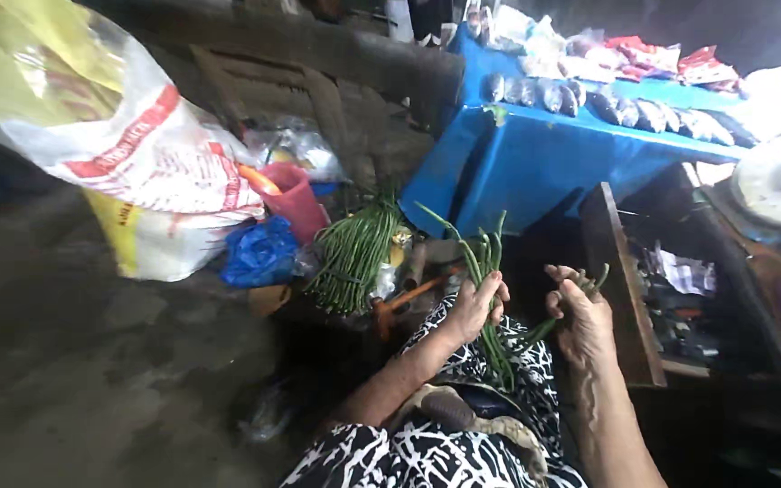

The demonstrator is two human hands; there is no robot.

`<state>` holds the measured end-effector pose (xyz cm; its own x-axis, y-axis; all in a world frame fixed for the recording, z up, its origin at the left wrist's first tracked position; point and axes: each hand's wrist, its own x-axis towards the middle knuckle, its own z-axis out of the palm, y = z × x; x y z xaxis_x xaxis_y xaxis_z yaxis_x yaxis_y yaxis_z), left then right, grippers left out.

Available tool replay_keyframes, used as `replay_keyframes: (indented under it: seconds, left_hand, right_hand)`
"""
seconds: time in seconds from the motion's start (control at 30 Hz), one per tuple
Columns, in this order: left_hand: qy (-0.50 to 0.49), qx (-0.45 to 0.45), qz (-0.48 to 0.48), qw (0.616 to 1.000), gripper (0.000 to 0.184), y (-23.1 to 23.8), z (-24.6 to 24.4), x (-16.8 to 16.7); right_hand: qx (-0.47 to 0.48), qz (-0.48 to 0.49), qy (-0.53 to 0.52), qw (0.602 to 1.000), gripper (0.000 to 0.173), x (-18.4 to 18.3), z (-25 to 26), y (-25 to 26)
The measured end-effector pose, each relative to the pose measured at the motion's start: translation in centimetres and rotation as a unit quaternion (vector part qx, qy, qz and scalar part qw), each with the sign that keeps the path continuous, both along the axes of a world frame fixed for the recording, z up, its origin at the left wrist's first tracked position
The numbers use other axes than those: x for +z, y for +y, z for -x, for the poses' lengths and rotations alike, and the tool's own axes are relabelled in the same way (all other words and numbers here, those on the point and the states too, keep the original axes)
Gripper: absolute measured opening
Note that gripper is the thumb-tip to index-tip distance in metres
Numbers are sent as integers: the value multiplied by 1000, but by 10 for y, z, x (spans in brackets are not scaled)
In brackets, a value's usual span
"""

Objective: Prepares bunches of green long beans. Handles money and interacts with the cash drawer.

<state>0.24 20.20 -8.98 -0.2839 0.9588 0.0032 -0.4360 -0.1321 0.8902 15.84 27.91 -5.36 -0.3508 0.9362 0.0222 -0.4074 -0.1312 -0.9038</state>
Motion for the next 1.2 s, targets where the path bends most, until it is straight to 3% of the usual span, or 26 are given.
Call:
replay_keyframes:
  seconds: [0.17, 0.3, 0.5, 0.63, 0.8, 0.97, 1.1, 1.2]
  left_hand:
    - [37, -9, 1, 999, 16, 0, -7, 2]
    - [79, -31, 22, 996, 22, -4, -6, 4]
    - [126, -93, 46, 987, 25, -7, -8, 7]
    - [135, -78, 5, 988, 27, -12, -10, 10]
    - [60, 16, -14, 998, 31, -11, -11, 8]
    - [-57, 65, -1, 996, 26, -5, 2, 4]
    - [-105, 42, 11, 994, 32, -7, 9, 11]
    - [-90, -2, 1, 996, 39, -8, 3, 16]
  right_hand:
    - [31, -26, -27, 999, 24, -2, 10, -7]
    - [-34, -20, -63, 997, 29, 7, 21, -14]
    - [7, -57, -107, 993, 32, 0, 26, -29]
    - [-30, -83, -61, 994, 22, -3, 29, -31]
    - [-68, -64, -24, 995, 19, 6, 31, -35]
    - [-115, -119, -24, 986, 22, 27, 7, -15]
    - [-114, -130, -41, 984, 26, 43, -14, -1]
    - [-32, -112, -126, 985, 21, 34, -2, -16]
